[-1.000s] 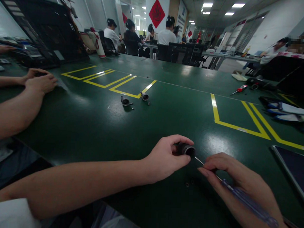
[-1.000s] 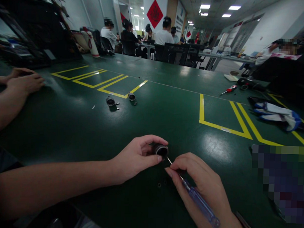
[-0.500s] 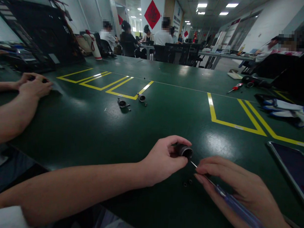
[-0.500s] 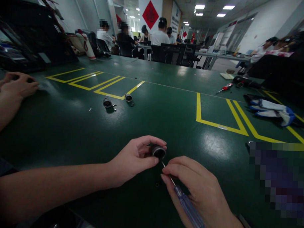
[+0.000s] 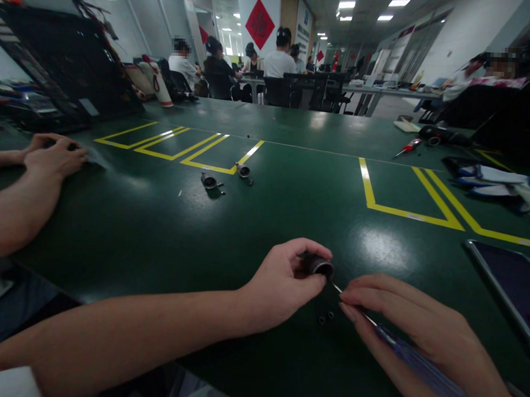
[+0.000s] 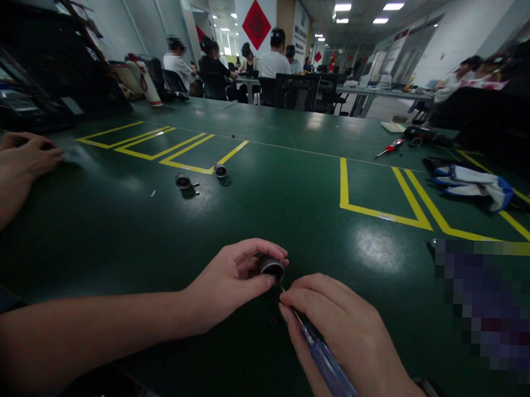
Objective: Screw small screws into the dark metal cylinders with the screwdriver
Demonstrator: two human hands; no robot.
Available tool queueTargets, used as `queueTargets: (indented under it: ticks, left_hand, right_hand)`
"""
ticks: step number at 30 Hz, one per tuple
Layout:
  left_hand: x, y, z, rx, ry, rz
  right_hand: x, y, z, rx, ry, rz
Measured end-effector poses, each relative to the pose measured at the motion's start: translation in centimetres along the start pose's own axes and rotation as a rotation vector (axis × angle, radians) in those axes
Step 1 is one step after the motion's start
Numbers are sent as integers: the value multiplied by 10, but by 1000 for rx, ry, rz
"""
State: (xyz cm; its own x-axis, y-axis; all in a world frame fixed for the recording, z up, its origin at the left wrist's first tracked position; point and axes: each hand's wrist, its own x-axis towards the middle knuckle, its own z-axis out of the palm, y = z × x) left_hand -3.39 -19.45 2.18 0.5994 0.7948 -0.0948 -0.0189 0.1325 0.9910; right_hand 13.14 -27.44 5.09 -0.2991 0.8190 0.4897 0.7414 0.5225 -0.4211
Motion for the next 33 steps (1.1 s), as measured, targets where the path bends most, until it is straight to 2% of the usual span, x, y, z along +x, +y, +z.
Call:
queueTargets:
  ticks: [11,33]
  left_hand:
    - [-2,4,1,-11,14,-23]
    - [0,0,1,2,42,6]
  right_hand:
    - [2,0,0,-34,72,-44]
    - [2,-3,-2,-39,69,-56]
